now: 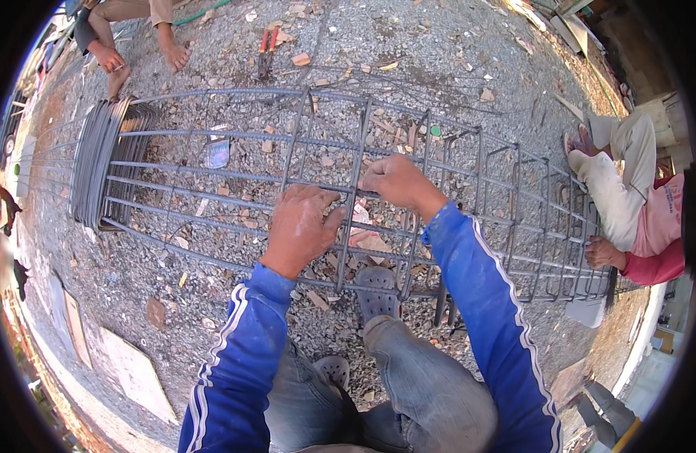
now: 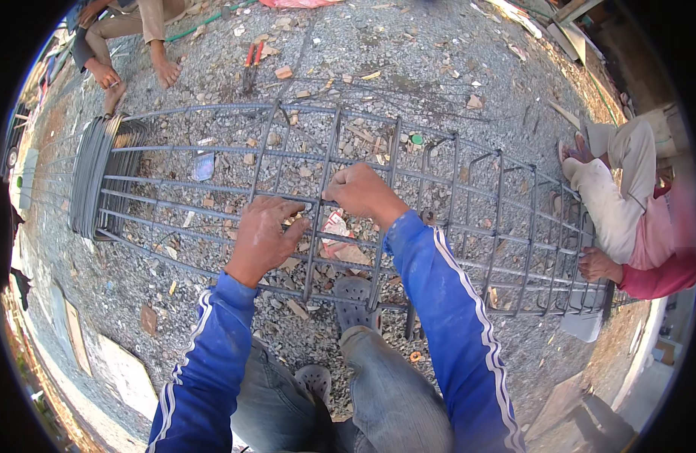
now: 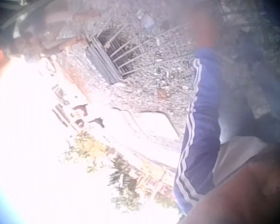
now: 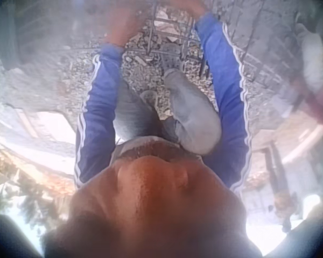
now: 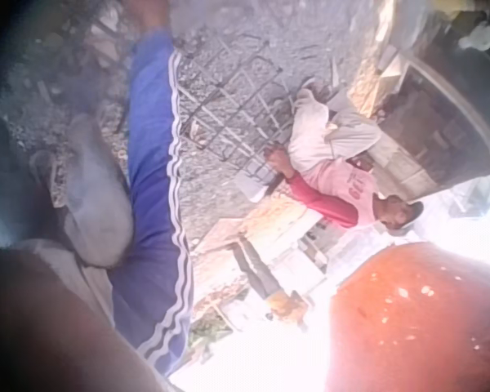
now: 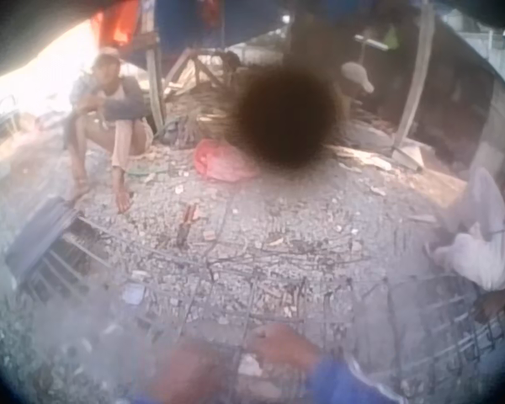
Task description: The person assembles a rebar cage by hand and using pliers, securing metal wires around the intersections of the reinforcement bars.
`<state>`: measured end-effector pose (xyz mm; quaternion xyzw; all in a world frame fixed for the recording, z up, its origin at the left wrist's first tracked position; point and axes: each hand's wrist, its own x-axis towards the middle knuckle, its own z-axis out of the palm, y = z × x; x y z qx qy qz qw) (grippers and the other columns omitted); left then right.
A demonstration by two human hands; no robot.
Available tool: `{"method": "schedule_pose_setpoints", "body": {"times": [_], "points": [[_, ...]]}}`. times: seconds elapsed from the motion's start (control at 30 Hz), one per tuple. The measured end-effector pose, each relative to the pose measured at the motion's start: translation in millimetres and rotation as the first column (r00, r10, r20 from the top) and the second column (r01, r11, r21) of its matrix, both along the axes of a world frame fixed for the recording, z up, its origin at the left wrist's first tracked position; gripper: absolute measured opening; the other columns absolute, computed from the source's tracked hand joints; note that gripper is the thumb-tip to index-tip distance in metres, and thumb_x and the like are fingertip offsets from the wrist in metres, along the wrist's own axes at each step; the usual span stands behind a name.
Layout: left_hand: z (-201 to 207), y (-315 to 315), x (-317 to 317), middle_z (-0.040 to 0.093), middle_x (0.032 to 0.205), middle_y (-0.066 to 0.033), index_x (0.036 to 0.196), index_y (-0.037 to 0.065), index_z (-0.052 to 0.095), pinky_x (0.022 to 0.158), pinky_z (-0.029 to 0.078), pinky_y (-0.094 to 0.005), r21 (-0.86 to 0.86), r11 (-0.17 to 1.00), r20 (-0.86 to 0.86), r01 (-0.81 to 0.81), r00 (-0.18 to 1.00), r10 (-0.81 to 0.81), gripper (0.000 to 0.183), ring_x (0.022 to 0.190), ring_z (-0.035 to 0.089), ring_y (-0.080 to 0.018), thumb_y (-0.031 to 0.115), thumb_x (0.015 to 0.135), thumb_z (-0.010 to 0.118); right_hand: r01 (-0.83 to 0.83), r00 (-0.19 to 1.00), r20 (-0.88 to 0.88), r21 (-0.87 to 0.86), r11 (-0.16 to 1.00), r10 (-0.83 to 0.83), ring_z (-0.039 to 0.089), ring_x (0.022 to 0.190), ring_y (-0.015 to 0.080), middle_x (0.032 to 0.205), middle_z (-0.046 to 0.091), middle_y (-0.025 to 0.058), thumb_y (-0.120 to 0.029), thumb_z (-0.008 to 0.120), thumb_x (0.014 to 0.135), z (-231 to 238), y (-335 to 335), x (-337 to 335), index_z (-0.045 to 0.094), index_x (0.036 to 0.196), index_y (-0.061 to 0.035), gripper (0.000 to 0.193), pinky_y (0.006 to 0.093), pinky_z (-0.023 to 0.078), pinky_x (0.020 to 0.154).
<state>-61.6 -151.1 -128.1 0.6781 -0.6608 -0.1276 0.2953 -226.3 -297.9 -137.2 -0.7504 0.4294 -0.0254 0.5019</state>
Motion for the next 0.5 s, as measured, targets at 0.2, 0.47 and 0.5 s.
{"method": "schedule_pose_setpoints", "body": {"times": [0.2,0.47,0.5], "points": [[-12.2,-12.8,-17.2,0.065,0.079,-0.0110,0.083,0.006,0.070,0.076,0.046,-0.0431,-0.094,0.994,-0.053,-0.058,0.997,0.053,0.012,0.081,0.060,-0.0323,0.017,0.082,0.065,0.003,0.999,0.035,-0.196,0.981,0.004,0.059,0.057,0.0296,0.066,0.063,0.0175,-0.025,0.062,0.077,-0.9,11.2,2.8,0.067,0.072,-0.0006,0.026,0.0409,0.047,0.059],[-14.9,-8.6,-34.8,0.067,0.088,-0.0152,0.094,0.002,0.070,0.081,0.047,-0.0425,0.053,0.979,-0.213,-0.196,0.956,0.203,0.016,0.088,0.062,-0.0339,0.011,0.081,0.065,-0.076,0.993,-0.117,-0.532,0.843,0.016,0.062,0.069,0.0393,0.074,0.064,0.0183,-0.018,0.058,0.083,34.7,57.2,-18.3,0.065,0.082,-0.0042,0.016,0.0512,0.048,0.063],[-15.8,-2.1,-36.8,0.067,0.092,-0.0157,0.097,0.002,0.069,0.082,0.046,-0.0428,-0.002,0.984,-0.210,-0.177,0.962,0.173,0.019,0.091,0.062,-0.0337,0.010,0.081,0.064,-0.066,0.993,-0.119,-0.550,0.833,0.000,0.062,0.069,0.0393,0.074,0.063,0.0185,-0.018,0.058,0.083,39.2,59.2,-20.2,0.065,0.081,-0.0043,0.016,0.0513,0.048,0.063]]}}
